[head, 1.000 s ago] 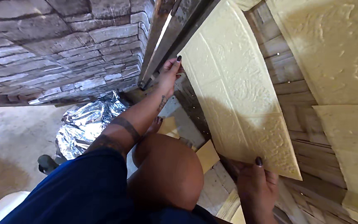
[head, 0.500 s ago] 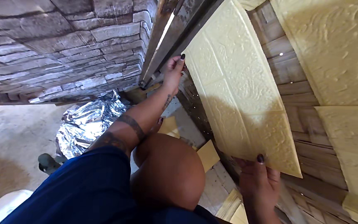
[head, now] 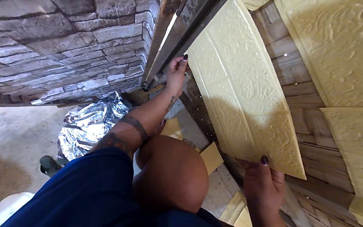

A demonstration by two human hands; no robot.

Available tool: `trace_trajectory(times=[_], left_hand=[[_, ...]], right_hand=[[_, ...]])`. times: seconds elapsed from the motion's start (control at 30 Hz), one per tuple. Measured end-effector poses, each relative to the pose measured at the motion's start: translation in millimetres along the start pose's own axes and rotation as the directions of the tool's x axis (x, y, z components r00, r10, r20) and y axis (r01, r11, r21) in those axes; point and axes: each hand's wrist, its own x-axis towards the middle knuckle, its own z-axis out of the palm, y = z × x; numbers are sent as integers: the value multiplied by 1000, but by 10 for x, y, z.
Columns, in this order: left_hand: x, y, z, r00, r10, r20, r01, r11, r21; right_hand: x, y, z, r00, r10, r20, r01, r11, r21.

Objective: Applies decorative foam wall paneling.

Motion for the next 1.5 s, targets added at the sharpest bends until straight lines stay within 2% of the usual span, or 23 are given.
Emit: trace_trajectory(times=[0.37,0.53,0.67,0.77,0.83,0.9,0.93,1.0,1.1,1.13,1.2,1.27,1.37,1.5], left_hand=[[19,33,-4,997,-70,20,70,997,20],[43,54,-27,977,-213,-3,213,976,51],[94,72,-74,973,-229,42,223,969,107],[77,57,-153,961,-268,-70,276,951,139],[14,-50,-251,987,-121,-102,142,961,237],[-65,-175,-332,983,181,-3,-164,895,414],[-109,-160,-326,949,299,103,-310,815,490],[-209,11,-189,857,410,313,-515,659,548],[-256,311,175,692,568,446,-721,523,454],[-237,390,306,642,617,455,-766,489,418],[-204,515,512,606,629,487,-795,462,392],[-180,553,634,618,605,502,-786,459,415],[-135,459,690,611,646,457,-786,430,444],[-112,402,658,624,656,425,-776,456,435]], right_hand=[[-22,23,9,1000,17,7,-17,1000,24],[-41,47,5,999,23,29,-24,999,38],[-43,45,9,999,22,25,-23,999,45],[-33,30,19,999,22,28,-23,999,48],[-32,34,22,999,25,29,-26,999,44],[-34,43,13,999,30,38,-31,999,37],[-34,48,10,999,32,38,-34,999,36],[-33,40,12,999,37,31,-38,999,29],[-22,13,12,999,27,36,-27,999,23],[-21,15,8,999,14,40,-15,999,29],[-38,27,-1,999,-3,45,2,1000,28],[-54,44,7,999,-2,34,1,1000,26],[-45,56,7,999,-9,34,9,1000,12],[-25,47,-23,999,-27,43,27,1000,-2]])
